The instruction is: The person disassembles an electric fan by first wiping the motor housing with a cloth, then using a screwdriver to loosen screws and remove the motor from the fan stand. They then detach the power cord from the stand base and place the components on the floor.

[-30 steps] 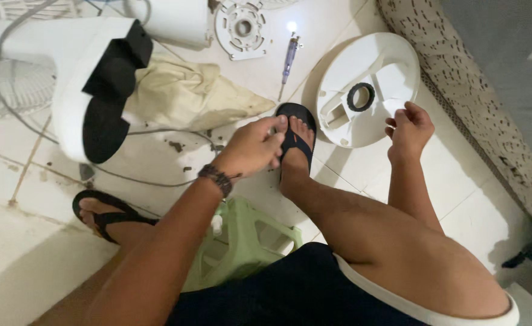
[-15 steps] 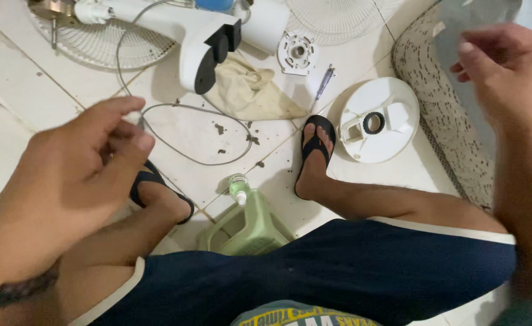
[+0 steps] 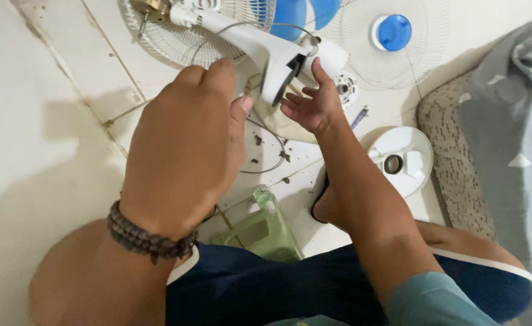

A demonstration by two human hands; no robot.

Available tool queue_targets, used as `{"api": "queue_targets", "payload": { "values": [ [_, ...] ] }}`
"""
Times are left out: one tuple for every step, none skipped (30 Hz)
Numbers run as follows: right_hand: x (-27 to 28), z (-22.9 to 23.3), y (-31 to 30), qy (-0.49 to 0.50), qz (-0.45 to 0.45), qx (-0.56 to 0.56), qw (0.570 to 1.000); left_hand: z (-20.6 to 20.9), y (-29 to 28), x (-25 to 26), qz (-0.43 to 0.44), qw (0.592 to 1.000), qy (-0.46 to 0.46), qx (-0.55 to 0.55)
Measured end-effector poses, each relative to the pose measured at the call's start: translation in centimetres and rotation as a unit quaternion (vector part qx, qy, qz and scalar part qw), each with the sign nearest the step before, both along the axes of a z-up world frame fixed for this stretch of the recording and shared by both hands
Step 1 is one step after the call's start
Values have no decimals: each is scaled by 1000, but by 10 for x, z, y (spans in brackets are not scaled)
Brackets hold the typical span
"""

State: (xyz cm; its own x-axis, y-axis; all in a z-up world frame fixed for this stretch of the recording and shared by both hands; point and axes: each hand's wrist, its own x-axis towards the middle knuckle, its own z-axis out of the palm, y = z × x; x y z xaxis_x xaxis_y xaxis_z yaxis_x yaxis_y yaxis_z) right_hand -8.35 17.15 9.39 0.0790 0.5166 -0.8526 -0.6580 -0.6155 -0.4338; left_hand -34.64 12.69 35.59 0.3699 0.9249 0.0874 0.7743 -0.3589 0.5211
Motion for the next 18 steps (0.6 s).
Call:
{"api": "queue_targets", "payload": {
  "values": [
    [-11, -10, 5, 22, -27, -14, 999, 4, -1, -5, 14, 1000, -16, 20],
    [-18, -17, 9, 39, -30, -6, 999, 8, -1, -9, 24, 998, -35, 40],
    [-25, -24, 13, 56, -33, 1, 998, 11, 1, -13, 33, 998, -40, 48],
    [-29, -29, 17, 72, -34, 8, 997, 15, 2, -18, 44, 996, -46, 56],
    [-30, -32, 21, 79, -27, 13, 996, 17, 4, -22, 56, 995, -51, 63],
    [-31, -34, 24, 87, -19, 18, 996, 19, 7, -25, 68, 993, -61, 69],
    [-31, -36, 28, 96, -11, 23, 995, 20, 10, -27, 81, 991, -70, 75],
    [-31, -37, 33, 113, -11, 39, 993, 20, 11, -30, 95, 989, -78, 82],
    [-28, -36, 37, 131, -11, 55, 990, 20, 12, -33, 100, 987, -90, 88],
    [-27, -36, 42, 151, -14, 70, 986, 20, 14, -35, 102, 985, -102, 95],
    [-28, -35, 47, 150, -3, 68, 986, 20, 15, -37, 104, 983, -114, 101],
    [-27, -34, 50, 148, 5, 67, 987, 20, 16, -38, 105, 982, -117, 105],
    [-25, -32, 52, 145, 12, 66, 987, 19, 16, -39, 105, 981, -120, 109],
    [-27, -30, 54, 117, 13, 55, 992, 19, 16, -39, 106, 980, -124, 115],
    [-30, -28, 55, 88, 13, 45, 995, 18, 17, -39, 106, 978, -128, 129],
    [-33, -26, 57, 62, 15, 34, 997, 16, 18, -39, 106, 975, -130, 143],
    [-36, -23, 59, 60, 18, 35, 997, 15, 19, -39, 107, 973, -132, 158],
    [-39, -20, 59, 58, 22, 36, 997, 13, 20, -40, 116, 971, -138, 155]
  ]
}}
